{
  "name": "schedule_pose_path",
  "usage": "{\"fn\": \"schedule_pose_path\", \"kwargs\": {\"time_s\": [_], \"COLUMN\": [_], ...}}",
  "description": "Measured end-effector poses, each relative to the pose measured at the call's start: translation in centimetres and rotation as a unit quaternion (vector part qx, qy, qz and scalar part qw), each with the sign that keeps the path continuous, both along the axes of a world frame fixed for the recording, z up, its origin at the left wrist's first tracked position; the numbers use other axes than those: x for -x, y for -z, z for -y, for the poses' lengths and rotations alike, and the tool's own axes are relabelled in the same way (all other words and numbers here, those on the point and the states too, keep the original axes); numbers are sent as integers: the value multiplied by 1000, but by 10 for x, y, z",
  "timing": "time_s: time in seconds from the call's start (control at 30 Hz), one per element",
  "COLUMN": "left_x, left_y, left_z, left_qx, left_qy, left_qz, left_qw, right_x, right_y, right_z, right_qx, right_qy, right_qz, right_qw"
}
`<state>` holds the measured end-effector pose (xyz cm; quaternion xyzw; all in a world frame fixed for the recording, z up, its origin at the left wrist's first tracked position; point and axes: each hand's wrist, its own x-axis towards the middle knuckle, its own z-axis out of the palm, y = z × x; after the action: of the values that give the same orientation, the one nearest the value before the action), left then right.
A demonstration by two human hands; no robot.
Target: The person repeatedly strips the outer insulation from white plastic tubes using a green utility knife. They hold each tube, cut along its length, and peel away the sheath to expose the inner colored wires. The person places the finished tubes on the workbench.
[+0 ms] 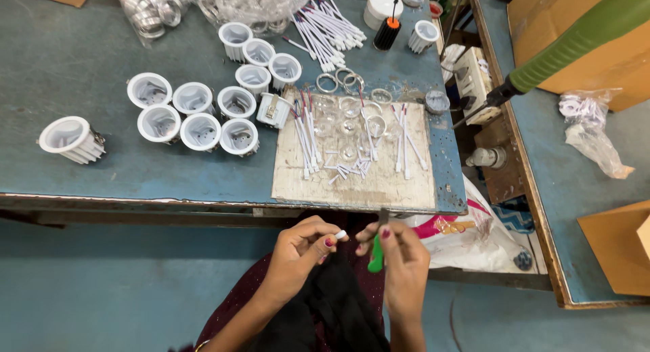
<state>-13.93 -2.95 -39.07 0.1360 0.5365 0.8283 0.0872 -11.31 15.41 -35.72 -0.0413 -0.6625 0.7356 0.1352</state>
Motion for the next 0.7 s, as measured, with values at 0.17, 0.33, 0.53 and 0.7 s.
{"fn": "schedule_pose_path", "kwargs": {"time_s": [0.17,0.33,0.53,0.7], "left_x": [-8,-17,-25,-28], "left_y": [-14,-23,-29,-35], "left_z": [-3,-3,-2,0], "left_qx": [-4,-5,-1,5], "left_qy": [21,25,20,26], "left_qz": [-23,-26,-39,-45], "left_qw": [1000,999,999,999], "right_x": [-22,-30,-41,-46], "right_y": [-16,-20,-22,-21], "right_z": [14,22,26,23], "right_qx": [36,82,121,95], "right_qy": [-35,-38,-54,-58], "right_qz": [-72,-92,-91,-110], "right_qw": [996,992,987,988]}}
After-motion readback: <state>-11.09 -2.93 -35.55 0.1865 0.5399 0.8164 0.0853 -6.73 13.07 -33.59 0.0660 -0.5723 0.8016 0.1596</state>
